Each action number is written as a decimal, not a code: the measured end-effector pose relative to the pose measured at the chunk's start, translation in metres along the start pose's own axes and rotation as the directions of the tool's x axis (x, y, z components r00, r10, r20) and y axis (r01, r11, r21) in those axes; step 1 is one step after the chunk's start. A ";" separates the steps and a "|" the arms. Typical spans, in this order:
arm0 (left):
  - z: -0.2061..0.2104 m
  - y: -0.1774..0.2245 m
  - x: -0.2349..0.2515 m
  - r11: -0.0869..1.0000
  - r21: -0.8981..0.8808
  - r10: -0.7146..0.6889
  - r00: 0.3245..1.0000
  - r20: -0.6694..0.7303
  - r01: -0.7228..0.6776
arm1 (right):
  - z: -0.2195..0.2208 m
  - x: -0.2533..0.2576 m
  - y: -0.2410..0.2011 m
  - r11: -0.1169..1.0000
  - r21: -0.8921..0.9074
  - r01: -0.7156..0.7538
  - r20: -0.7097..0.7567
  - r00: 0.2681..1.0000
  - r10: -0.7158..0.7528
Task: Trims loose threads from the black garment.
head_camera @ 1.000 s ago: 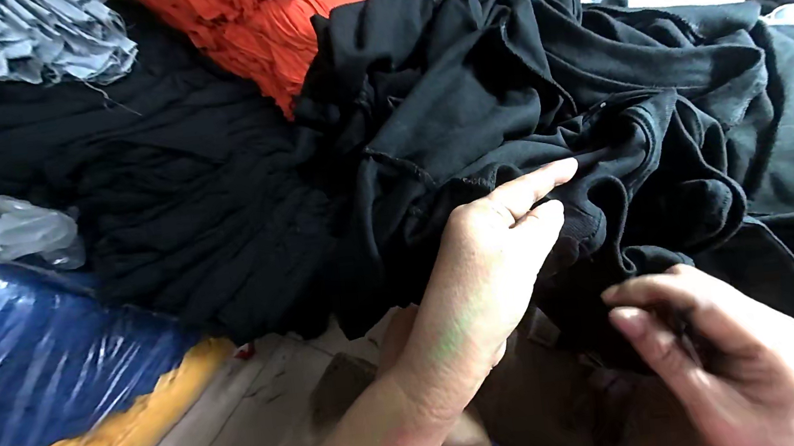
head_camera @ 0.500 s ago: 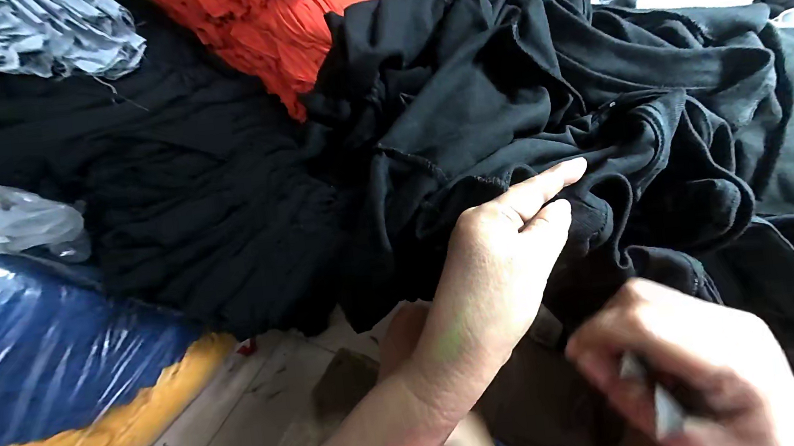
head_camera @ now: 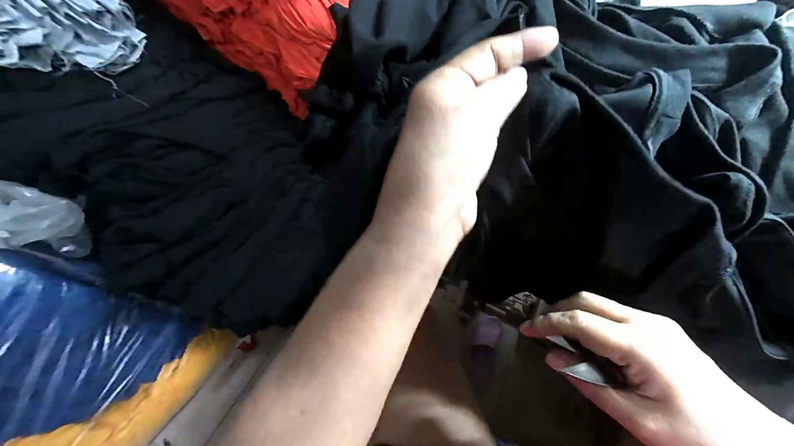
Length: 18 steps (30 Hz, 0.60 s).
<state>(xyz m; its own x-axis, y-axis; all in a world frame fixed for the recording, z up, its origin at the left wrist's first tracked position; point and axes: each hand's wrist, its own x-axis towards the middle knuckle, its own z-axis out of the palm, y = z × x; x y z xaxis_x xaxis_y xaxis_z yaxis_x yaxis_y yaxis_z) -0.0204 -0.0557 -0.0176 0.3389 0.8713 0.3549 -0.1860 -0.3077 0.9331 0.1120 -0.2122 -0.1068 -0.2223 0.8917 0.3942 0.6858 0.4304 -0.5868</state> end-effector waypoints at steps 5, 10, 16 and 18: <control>-0.005 -0.008 0.033 0.998 -0.054 -0.017 0.998 0.053 0.020 | 0.005 0.007 0.011 0.992 -0.121 -0.047 -0.158 0.987 0.028; -0.010 -0.015 0.024 0.990 -0.122 -0.049 0.985 0.164 0.069 | -0.020 0.012 0.022 0.978 0.016 -0.207 -0.342 0.918 0.200; -0.020 -0.021 0.020 0.981 -0.180 -0.012 0.944 0.329 0.075 | -0.036 0.019 0.026 0.880 0.454 -0.140 -0.458 0.810 0.365; -0.031 -0.035 0.033 0.982 -0.189 0.081 0.893 0.443 0.005 | -0.039 0.023 0.021 0.907 0.421 0.007 -0.525 0.817 0.237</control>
<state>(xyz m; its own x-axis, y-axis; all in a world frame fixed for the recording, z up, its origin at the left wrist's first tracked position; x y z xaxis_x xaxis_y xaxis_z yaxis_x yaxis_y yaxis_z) -0.0318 -0.0045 -0.0401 0.6961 0.5838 0.4180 -0.3557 -0.2253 0.9070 0.1485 -0.1883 -0.0820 0.3449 0.7575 0.5543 0.3291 0.4555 -0.8272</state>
